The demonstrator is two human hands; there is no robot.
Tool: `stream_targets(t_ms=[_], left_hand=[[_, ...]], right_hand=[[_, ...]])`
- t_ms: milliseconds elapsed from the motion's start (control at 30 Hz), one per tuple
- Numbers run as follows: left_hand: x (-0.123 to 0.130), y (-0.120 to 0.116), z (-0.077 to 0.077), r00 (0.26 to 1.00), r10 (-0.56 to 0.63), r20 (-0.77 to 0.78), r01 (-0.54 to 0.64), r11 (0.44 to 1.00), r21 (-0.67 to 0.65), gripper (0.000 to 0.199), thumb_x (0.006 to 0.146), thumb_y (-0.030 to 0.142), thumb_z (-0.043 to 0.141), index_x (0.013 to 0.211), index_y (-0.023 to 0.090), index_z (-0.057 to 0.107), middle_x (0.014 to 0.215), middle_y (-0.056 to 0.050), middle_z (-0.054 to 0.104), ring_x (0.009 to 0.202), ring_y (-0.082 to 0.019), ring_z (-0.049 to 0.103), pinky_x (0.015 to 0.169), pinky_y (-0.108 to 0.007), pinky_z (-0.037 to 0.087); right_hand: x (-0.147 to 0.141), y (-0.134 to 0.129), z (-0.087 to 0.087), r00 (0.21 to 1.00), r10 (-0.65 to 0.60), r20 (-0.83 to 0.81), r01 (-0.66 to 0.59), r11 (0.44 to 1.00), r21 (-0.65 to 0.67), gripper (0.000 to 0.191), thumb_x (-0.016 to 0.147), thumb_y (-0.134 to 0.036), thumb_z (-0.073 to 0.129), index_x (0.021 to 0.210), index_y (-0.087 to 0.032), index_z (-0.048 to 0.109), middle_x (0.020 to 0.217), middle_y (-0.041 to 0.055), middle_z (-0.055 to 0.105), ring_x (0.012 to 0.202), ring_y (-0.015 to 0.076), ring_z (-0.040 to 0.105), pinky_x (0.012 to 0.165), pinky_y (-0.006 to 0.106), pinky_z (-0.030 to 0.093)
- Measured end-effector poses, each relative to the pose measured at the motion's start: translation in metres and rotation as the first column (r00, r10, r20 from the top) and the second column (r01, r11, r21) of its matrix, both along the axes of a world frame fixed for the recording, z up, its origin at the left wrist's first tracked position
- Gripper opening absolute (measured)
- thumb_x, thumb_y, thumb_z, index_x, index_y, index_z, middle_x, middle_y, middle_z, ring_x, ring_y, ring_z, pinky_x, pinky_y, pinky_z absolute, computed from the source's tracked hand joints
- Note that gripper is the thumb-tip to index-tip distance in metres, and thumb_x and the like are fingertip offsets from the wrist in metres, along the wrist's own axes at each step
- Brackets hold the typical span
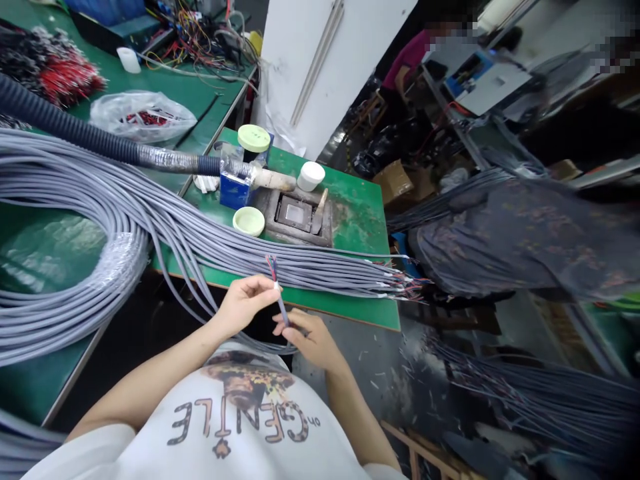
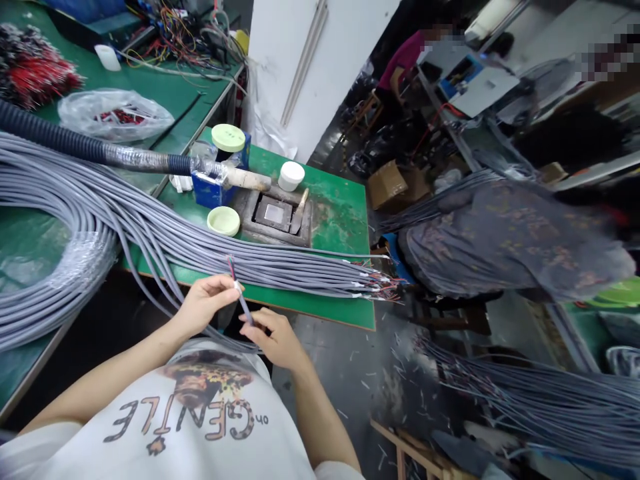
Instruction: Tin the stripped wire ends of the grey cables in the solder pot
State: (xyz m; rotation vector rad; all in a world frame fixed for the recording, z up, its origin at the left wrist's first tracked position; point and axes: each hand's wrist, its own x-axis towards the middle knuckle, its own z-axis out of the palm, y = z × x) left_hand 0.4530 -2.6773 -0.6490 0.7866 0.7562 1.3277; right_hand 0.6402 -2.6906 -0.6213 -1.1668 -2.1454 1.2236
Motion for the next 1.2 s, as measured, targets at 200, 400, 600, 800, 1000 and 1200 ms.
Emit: stream_targets(t_ms=[200,400,600,800,1000,1200], left_hand=[[0.004,-0.005,0.003,0.983,-0.181,0.011,0.179,0.979,0.097,0.021,0.073,0.035,0.075,0.074,0.014,0.069,0.068,-0.001,0.059,0.053,-0.009,0.056,0.055,-0.023,0.048],[-0.011,0.002,-0.008,0.98,0.19,-0.064,-0.19,0.982,0.011,0.021,0.068,0.03,0.079,0.081,0.017,0.069,0.065,0.002,0.058,0.059,-0.007,0.051,0.057,-0.018,0.044],[-0.017,0.008,-0.001,0.954,0.294,-0.057,-0.291,0.956,0.047,0.02,0.066,0.027,0.079,0.079,0.017,0.068,0.067,0.002,0.059,0.06,-0.008,0.051,0.058,-0.018,0.044],[-0.016,0.014,0.006,0.949,0.31,-0.054,-0.308,0.95,0.042,0.019,0.066,0.03,0.08,0.072,0.016,0.067,0.068,0.0,0.063,0.059,-0.009,0.054,0.059,-0.021,0.046],[-0.013,0.007,0.005,0.917,0.368,-0.152,-0.324,0.912,0.253,0.009,0.071,0.025,0.077,0.07,0.019,0.071,0.069,-0.001,0.065,0.064,-0.012,0.057,0.062,-0.024,0.046],[-0.009,0.006,0.004,0.897,0.407,-0.173,-0.33,0.876,0.351,0.005,0.069,0.022,0.078,0.07,0.021,0.073,0.063,0.0,0.057,0.061,-0.011,0.052,0.059,-0.023,0.043]], right_hand=[[-0.021,0.012,-0.007,0.943,-0.064,-0.326,-0.037,0.954,-0.297,0.046,0.087,-0.054,0.05,0.078,-0.014,0.07,0.054,0.0033,0.065,0.042,0.01,0.05,0.044,0.022,0.042],[-0.038,0.009,-0.009,0.941,-0.289,-0.176,0.279,0.957,-0.076,0.029,0.086,-0.037,0.053,0.07,-0.017,0.068,0.045,-0.0021,0.057,0.04,0.008,0.047,0.045,0.02,0.038],[-0.047,0.008,-0.004,0.949,-0.294,-0.111,0.3,0.953,0.046,0.033,0.087,-0.032,0.051,0.058,-0.018,0.062,0.046,-0.0024,0.055,0.045,0.0082,0.049,0.052,0.021,0.039],[-0.047,0.008,-0.006,0.954,-0.277,-0.111,0.281,0.96,0.016,0.032,0.086,-0.032,0.053,0.059,-0.017,0.062,0.046,-0.0023,0.055,0.045,0.0082,0.049,0.052,0.022,0.038],[-0.047,0.023,-0.008,0.873,-0.307,-0.38,0.073,0.851,-0.519,0.032,0.077,-0.049,0.062,0.077,-0.016,0.063,0.044,-0.0035,0.056,0.033,0.0083,0.044,0.037,0.02,0.033],[-0.06,0.037,0.002,0.791,-0.358,-0.496,0.074,0.861,-0.504,0.031,0.075,-0.048,0.067,0.074,-0.018,0.061,0.041,-0.0053,0.053,0.031,0.007,0.041,0.035,0.019,0.032]])
